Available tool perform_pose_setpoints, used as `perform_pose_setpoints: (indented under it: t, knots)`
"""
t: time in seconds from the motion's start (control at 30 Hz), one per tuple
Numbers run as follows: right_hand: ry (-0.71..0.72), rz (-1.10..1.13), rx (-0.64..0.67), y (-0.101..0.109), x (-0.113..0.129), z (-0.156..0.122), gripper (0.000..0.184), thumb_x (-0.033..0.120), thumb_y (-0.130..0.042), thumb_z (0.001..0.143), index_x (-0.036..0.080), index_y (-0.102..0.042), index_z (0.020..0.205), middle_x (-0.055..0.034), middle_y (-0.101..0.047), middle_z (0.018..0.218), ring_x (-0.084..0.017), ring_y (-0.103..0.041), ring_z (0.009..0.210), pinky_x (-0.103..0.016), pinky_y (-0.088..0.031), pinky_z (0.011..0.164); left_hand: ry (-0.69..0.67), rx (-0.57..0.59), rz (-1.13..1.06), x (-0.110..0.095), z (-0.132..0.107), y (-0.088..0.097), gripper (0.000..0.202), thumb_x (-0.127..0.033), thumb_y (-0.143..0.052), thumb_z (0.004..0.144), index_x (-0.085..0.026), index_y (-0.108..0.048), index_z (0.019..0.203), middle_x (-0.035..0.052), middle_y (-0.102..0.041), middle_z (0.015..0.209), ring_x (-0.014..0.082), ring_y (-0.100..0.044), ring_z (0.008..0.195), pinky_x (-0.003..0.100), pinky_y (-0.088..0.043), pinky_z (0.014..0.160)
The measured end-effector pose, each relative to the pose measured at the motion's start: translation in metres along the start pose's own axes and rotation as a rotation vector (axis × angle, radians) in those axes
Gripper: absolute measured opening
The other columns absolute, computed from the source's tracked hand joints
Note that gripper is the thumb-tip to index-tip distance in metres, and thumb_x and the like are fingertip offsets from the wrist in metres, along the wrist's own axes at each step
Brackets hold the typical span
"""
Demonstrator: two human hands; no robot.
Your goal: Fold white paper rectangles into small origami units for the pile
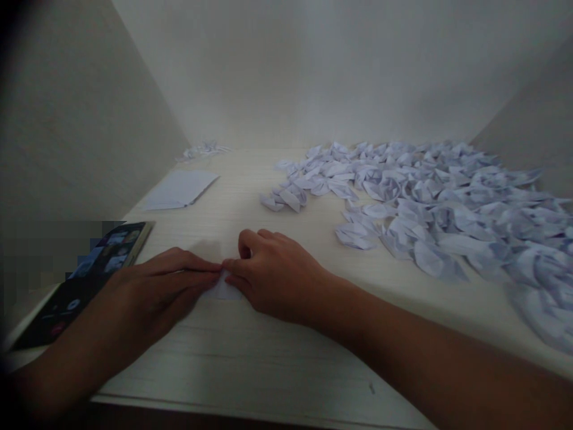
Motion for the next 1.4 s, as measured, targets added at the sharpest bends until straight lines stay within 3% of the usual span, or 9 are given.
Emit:
perform_pose_setpoints:
  t: [0.23,0.4,0.5,0.7,0.83,1.0,1.17,1.4]
  knots:
    - [-0.041,-0.024,0.013,0.001,-0.003,0.001,0.024,0.033,-0.057,0.096,0.027,-0.075,0.11,-0.007,-0.056,0.09,-0.016,-0.049,0.075,-0.031,-0.039,0.068,-0.019,0.029,0.068,-0.009,0.001,-0.002,0.026,-0.012,-0.053,0.09,-0.022,-0.075,0.098,0.0053,-0.072,0.1,0.0185,-0.066,0.09,0.03,-0.057,0.082]
    - [-0.056,-0.046,0.036,0.0,-0.006,0.003,0.024,0.036,-0.057,0.095,0.032,-0.075,0.112,-0.0071,-0.055,0.088,-0.017,-0.05,0.077,-0.032,-0.038,0.07,0.069,0.121,0.186,-0.011,-0.005,-0.017,0.036,0.001,-0.048,0.085,-0.019,-0.071,0.103,0.0069,-0.069,0.11,0.0194,-0.063,0.099,0.034,-0.055,0.093]
    - [-0.067,-0.072,0.05,0.0,-0.007,0.003,0.025,0.037,-0.057,0.096,0.034,-0.075,0.113,-0.0074,-0.056,0.088,-0.018,-0.051,0.077,-0.032,-0.037,0.069,0.072,0.156,0.227,-0.016,-0.008,-0.025,0.036,0.001,-0.048,0.086,-0.017,-0.068,0.11,0.0081,-0.067,0.114,0.0214,-0.061,0.104,0.039,-0.052,0.099]
    - [-0.091,-0.099,0.11,-0.002,-0.009,0.003,0.027,0.038,-0.053,0.097,0.033,-0.075,0.112,-0.0079,-0.056,0.09,-0.019,-0.053,0.082,-0.032,-0.038,0.074,0.067,0.005,0.251,-0.021,-0.019,-0.019,0.027,-0.017,-0.046,0.098,-0.013,-0.065,0.115,0.0117,-0.068,0.115,0.0231,-0.064,0.103,0.043,-0.054,0.098]
    - [-0.101,-0.092,0.102,0.0,-0.01,0.003,0.027,0.039,-0.055,0.096,0.034,-0.073,0.116,-0.0081,-0.058,0.092,-0.019,-0.053,0.083,-0.032,-0.039,0.075,-0.021,-0.101,0.323,-0.024,-0.041,-0.011,0.031,-0.017,-0.045,0.098,-0.01,-0.062,0.124,0.0159,-0.065,0.125,0.0273,-0.062,0.116,0.047,-0.054,0.1]
    - [-0.109,-0.07,0.108,-0.001,-0.011,0.004,0.027,0.038,-0.058,0.095,0.034,-0.073,0.116,-0.0081,-0.059,0.093,-0.019,-0.054,0.082,-0.033,-0.041,0.077,-0.009,-0.135,0.363,-0.023,-0.059,-0.002,0.035,-0.015,-0.045,0.098,-0.011,-0.056,0.131,0.0163,-0.063,0.132,0.0279,-0.058,0.125,0.05,-0.05,0.106]
    - [-0.048,-0.018,0.075,-0.002,-0.008,0.004,0.025,0.033,-0.057,0.096,0.031,-0.074,0.115,-0.0089,-0.061,0.1,-0.019,-0.055,0.087,-0.034,-0.043,0.081,0.026,-0.183,0.314,-0.031,-0.041,0.006,0.031,-0.017,-0.047,0.097,-0.011,-0.059,0.124,0.0183,-0.061,0.132,0.0297,-0.056,0.126,0.051,-0.05,0.106]
    - [-0.018,0.102,0.076,0.003,-0.012,0.002,0.024,0.018,-0.055,0.095,0.023,-0.075,0.109,-0.0089,-0.066,0.105,-0.018,-0.059,0.093,-0.034,-0.045,0.087,0.047,-0.096,0.19,-0.034,-0.018,-0.02,0.035,-0.026,-0.051,0.097,-0.01,-0.056,0.128,0.0177,-0.058,0.134,0.0286,-0.054,0.127,0.049,-0.048,0.108]
Point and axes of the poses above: each hand's wrist, its own z-axis towards the middle knuckle, its own y-axis out of the back of the hand, x = y × z, the point moved 10 cm from there along z, towards the middle knuckle
